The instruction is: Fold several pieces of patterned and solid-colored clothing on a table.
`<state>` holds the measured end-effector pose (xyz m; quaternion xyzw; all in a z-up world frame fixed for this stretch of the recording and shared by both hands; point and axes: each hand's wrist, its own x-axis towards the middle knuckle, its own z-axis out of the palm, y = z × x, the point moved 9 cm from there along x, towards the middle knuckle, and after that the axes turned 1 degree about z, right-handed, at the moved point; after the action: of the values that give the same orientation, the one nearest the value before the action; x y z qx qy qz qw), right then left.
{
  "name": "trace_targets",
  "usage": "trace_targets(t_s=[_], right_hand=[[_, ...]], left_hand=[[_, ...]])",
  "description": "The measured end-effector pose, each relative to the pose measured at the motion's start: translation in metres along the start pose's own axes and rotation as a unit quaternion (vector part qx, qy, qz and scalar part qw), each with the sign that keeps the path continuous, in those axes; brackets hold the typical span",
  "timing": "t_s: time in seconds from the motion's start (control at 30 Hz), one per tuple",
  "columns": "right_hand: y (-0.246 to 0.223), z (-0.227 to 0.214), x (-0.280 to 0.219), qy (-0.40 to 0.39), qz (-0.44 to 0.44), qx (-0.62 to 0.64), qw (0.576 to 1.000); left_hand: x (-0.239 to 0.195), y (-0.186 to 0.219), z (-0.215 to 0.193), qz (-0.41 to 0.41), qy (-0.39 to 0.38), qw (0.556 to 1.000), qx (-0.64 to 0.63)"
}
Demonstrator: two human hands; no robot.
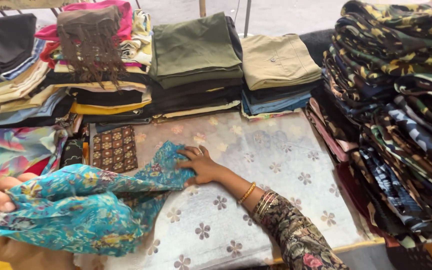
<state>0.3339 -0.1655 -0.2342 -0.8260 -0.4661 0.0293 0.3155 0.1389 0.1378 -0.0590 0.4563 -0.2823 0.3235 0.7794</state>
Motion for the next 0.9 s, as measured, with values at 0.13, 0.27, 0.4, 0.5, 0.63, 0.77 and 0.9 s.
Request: trace_targets(t_s=[0.13, 0.27, 0.4, 0.5, 0.63, 0.77, 0.9], right_hand=[[0.022, -0.01, -0.005, 0.074, 0.035, -0.032, 0.996], [0.025, -0.107, -0.037, 0.32, 0.008, 0.063, 0.945], [0.006, -0.152, -0.06, 0.345, -0.057, 0.261, 0.9], [0.007, -0.164, -0.075, 0.349, 0.031, 0.366, 0.862], [-0.026, -0.234, -0.12, 0.442, 0.019, 0.171, 0.881], [-0.027, -0.291, -0.159, 0.398, 0.097, 0.087, 0.908], [-0.03, -0.31, -0.151, 0.318, 0.084, -0.069, 0.942]], left_hand=[[0.012, 0.018, -0.007, 0.005, -0.015, 1.0, 0.021], [0.029, 0.029, 0.003, 0.02, -0.012, 0.785, 0.619], [0.027, -0.057, 0.109, -0.048, -0.07, 0.874, 0.478], [-0.01, -0.144, 0.202, -0.083, -0.294, 0.818, 0.487], [-0.056, -0.218, 0.18, -0.186, -0.372, 0.732, 0.539], [-0.044, -0.23, 0.094, -0.304, -0.333, 0.643, 0.619], [0.007, -0.221, 0.048, -0.146, -0.337, 0.562, 0.741]])
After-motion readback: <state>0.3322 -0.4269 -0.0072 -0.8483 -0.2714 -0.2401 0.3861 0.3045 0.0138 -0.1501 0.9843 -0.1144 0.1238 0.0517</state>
